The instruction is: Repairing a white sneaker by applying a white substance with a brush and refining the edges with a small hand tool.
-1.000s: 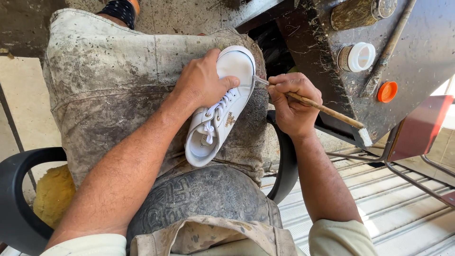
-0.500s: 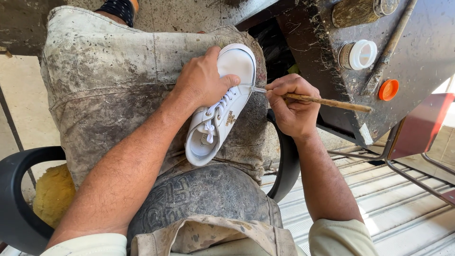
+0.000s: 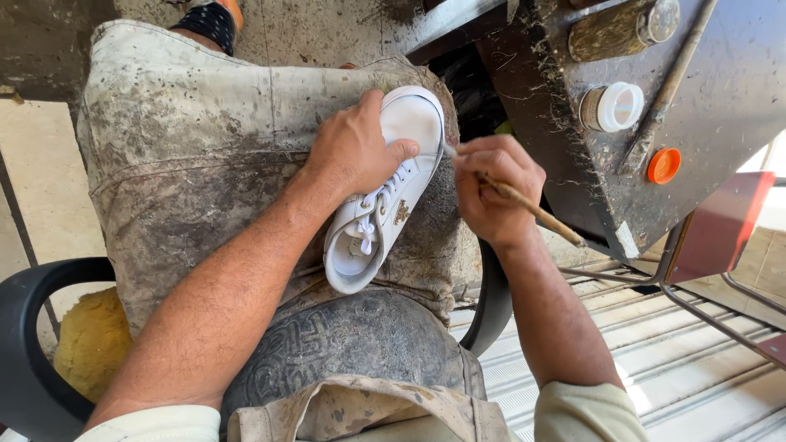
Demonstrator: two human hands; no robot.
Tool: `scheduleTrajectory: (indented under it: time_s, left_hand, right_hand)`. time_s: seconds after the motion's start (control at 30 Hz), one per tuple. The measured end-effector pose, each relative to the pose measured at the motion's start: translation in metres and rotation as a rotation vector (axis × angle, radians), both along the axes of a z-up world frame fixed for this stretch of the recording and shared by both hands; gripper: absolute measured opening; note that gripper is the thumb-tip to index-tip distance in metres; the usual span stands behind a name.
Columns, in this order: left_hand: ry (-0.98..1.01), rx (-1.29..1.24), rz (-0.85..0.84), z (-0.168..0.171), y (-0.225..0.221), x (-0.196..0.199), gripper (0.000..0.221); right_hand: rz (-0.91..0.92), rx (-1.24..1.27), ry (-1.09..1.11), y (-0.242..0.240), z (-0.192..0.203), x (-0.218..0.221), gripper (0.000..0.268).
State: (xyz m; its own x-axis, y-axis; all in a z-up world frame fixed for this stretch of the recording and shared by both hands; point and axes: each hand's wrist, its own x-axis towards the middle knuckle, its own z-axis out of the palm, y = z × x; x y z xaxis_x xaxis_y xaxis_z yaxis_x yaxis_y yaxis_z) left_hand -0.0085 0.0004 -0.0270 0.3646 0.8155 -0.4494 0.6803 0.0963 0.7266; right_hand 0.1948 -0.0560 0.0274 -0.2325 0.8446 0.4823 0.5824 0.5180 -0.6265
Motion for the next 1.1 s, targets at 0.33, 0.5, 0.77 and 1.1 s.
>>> scheduleTrajectory:
  time_s: [0.33,0.5,0.77,1.1]
  left_hand:
    - [-0.359,-0.133,0.243,0.033,-0.02,-0.039,0.084]
    - [-0.743,0.049,0.255,0.051,-0.029,-0.058,0.077]
    - [-0.845,0.459,0.106,0.08,-0.032,-0.071,0.078]
    - [-0.751,0.601,0.102,0.075,-0.03,-0.069,0.054]
  right_hand:
    - [-0.111,0.05,0.472,0.019,0.021,-0.003,0.021]
    - [0.047,-0.623,0.758,-0.009,0.005,-0.022,0.034]
    - [0.153,-0.536,0.777,-0.015,0.027,-0.048,0.042]
    - [0.14,-0.554,0.628,-0.018,0.022,-0.045,0.037]
